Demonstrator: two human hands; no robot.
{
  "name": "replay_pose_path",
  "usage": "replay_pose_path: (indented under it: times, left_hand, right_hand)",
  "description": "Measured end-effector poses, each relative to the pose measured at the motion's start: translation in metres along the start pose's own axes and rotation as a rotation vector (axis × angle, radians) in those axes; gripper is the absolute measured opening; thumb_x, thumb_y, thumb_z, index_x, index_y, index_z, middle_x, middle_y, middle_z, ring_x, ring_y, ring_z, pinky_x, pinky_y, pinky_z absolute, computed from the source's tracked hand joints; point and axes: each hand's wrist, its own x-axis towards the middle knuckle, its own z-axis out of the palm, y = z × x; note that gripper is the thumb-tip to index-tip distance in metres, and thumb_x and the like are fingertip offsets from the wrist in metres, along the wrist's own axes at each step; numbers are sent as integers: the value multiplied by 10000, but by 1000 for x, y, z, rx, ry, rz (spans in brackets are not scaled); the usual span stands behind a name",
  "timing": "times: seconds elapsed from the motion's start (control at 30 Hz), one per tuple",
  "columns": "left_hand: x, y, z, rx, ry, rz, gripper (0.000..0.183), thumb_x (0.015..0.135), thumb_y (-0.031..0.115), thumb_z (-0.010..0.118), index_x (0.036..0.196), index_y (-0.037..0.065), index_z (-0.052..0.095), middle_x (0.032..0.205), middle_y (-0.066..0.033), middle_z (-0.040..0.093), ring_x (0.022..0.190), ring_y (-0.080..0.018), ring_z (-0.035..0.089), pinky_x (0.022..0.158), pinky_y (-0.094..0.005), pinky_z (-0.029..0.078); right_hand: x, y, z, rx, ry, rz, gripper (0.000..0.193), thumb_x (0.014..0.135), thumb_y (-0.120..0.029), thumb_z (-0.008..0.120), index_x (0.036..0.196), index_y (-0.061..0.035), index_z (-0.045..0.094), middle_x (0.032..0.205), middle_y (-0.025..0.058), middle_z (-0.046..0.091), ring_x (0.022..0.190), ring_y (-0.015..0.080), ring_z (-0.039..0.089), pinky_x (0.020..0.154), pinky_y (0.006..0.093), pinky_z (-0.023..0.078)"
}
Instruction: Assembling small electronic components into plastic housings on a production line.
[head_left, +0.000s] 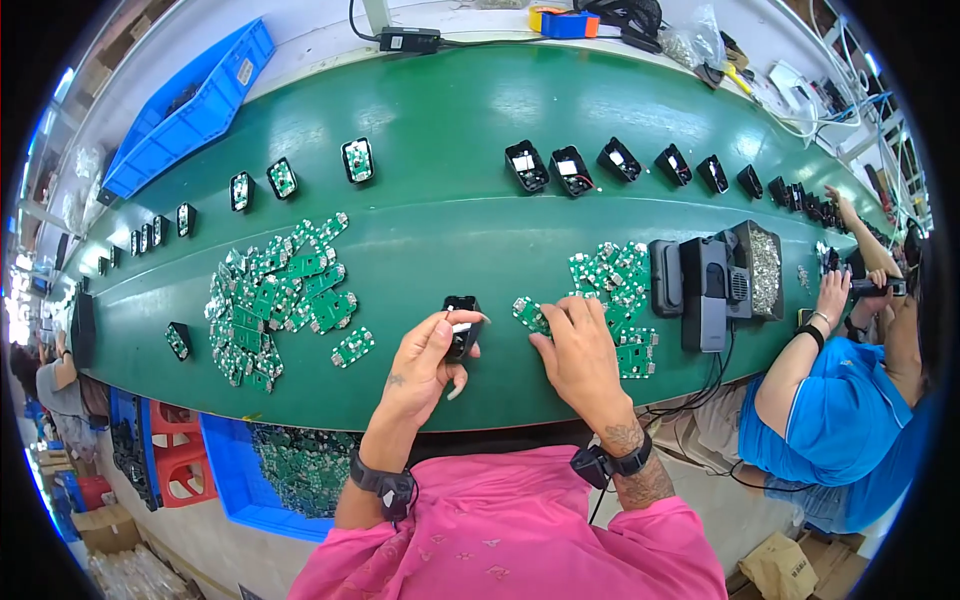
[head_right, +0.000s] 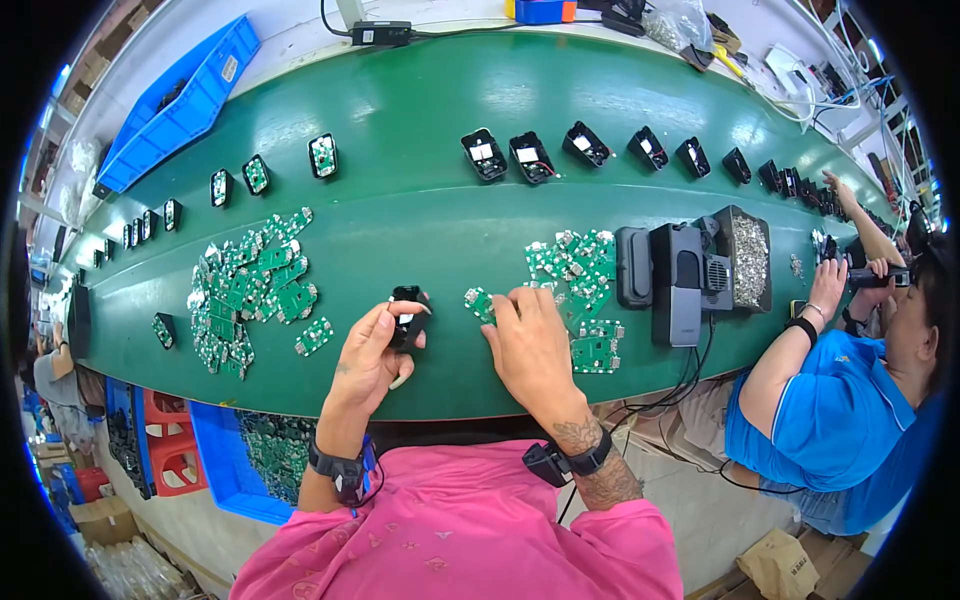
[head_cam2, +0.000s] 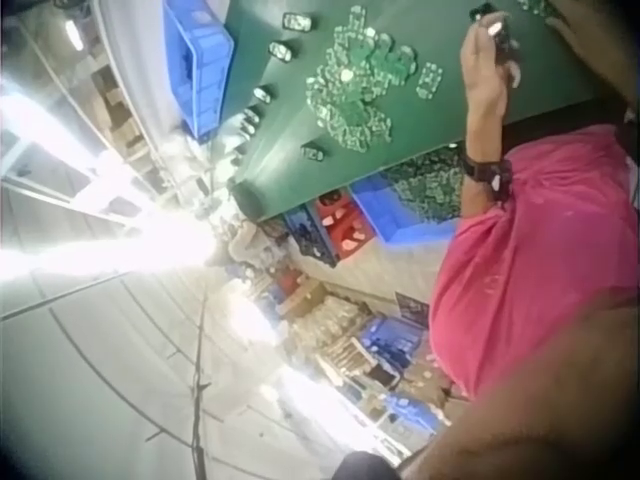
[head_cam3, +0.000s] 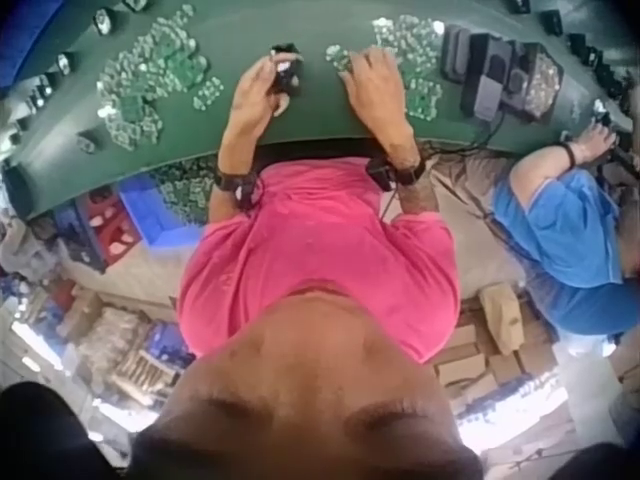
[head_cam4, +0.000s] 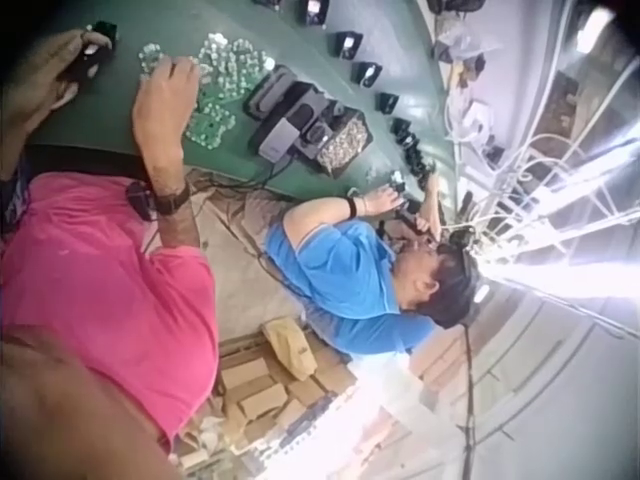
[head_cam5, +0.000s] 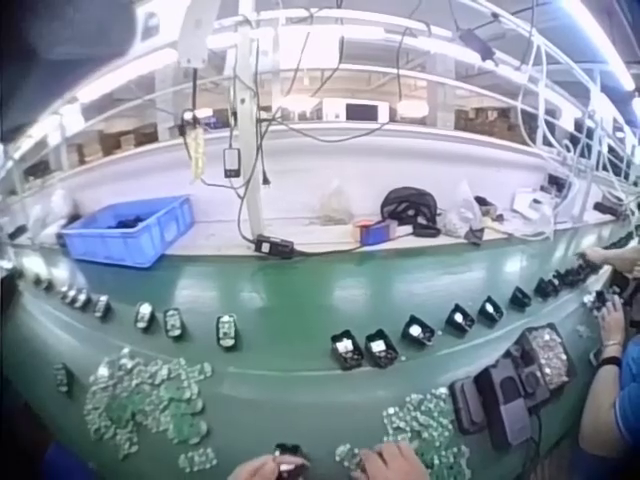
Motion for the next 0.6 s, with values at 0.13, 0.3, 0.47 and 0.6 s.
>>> replay_pose_path:
  times: [0.13, 0.3, 0.47, 0.6]
  left_hand:
    - [-6, 5, 6, 323, 69, 83, 343, 1026, 290, 567, 1145, -3, 700, 1141, -54, 514, 872, -94, 571, 524, -199, 466]
    - [-7, -4, 2, 806, 180, 479, 228, 981, 215, 629, 1077, 49, 752, 1227, -117, 552, 1026, -162, 588, 823, -298, 512]
    - [-14, -2, 10, 853, 211, 507, 188, 969, 179, 637, 1047, 55, 753, 1185, -145, 588, 1001, -201, 615, 822, -318, 518]
    - [-15, -3, 19, 823, 154, 553, 141, 961, 120, 639, 1022, 40, 737, 1253, -150, 541, 896, -200, 638, 791, -320, 522]
  right_hand:
    - [3, -3, 3, -114, -66, -15, 325, 803, -83, 738, 1082, 23, 609, 1016, 142, 565, 977, 332, 528, 860, 416, 460]
    - [2, -9, -1, -45, -18, 22, 324, 814, -87, 737, 1081, 11, 582, 962, 148, 591, 886, 350, 582, 779, 418, 493]
    - [-6, -13, -2, 556, -24, 353, 251, 886, -53, 701, 1083, 20, 564, 849, 107, 643, 621, 223, 633, 520, 327, 493]
    - [-11, -22, -3, 1454, 33, 551, 165, 947, -23, 631, 1100, 22, 590, 856, 76, 643, 553, 105, 602, 446, 237, 476]
